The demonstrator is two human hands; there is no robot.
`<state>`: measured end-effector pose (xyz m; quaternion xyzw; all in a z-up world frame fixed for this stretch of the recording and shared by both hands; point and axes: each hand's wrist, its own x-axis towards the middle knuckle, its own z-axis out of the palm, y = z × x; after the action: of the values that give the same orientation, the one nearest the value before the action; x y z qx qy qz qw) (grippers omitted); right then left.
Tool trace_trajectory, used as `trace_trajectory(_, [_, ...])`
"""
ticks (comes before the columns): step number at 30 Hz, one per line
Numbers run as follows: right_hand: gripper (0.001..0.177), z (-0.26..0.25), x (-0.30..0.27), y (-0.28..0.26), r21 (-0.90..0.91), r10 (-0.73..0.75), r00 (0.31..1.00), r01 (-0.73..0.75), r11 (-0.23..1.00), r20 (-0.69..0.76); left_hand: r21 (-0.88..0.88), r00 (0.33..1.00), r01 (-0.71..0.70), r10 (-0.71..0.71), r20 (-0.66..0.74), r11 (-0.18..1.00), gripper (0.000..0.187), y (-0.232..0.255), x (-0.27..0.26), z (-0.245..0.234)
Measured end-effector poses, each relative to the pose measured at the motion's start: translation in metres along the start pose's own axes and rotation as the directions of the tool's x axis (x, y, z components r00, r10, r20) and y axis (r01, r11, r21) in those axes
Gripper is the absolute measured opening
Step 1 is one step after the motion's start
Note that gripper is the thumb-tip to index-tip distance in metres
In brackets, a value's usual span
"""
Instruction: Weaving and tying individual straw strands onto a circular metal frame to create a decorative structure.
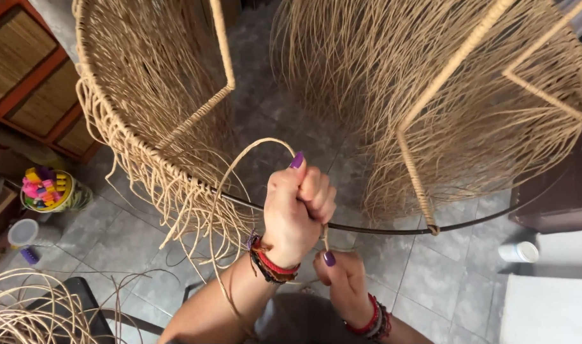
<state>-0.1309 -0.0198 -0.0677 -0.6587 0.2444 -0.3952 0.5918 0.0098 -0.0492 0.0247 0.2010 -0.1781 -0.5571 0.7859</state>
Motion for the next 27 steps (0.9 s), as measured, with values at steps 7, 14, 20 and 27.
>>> trace_trajectory(7, [0.049,0.010,-0.004,-0.001,0.009,-0.042,0.999,0.043,0.999,-0.028,0.073,0.992,-0.102,0.107,-0.070,0.992,0.052,0.001,0.008,0.000])
trace_trajectory(14, [0.049,0.012,-0.006,0.005,0.012,-0.054,0.998,0.054,0.998,-0.036,0.115,0.971,-0.233,0.238,-0.031,0.966,0.046,0.002,0.018,0.001])
trace_trajectory(20, [0.049,0.016,-0.012,0.007,0.008,-0.037,0.998,0.038,0.999,-0.042,0.212,0.934,-0.352,0.356,0.019,0.912,0.057,0.001,0.012,0.008])
trace_trajectory(27, [0.035,-0.025,0.004,-0.001,-0.337,0.032,0.972,0.050,0.940,0.234,0.381,0.469,-0.883,0.521,0.713,0.274,0.039,0.012,-0.047,-0.043])
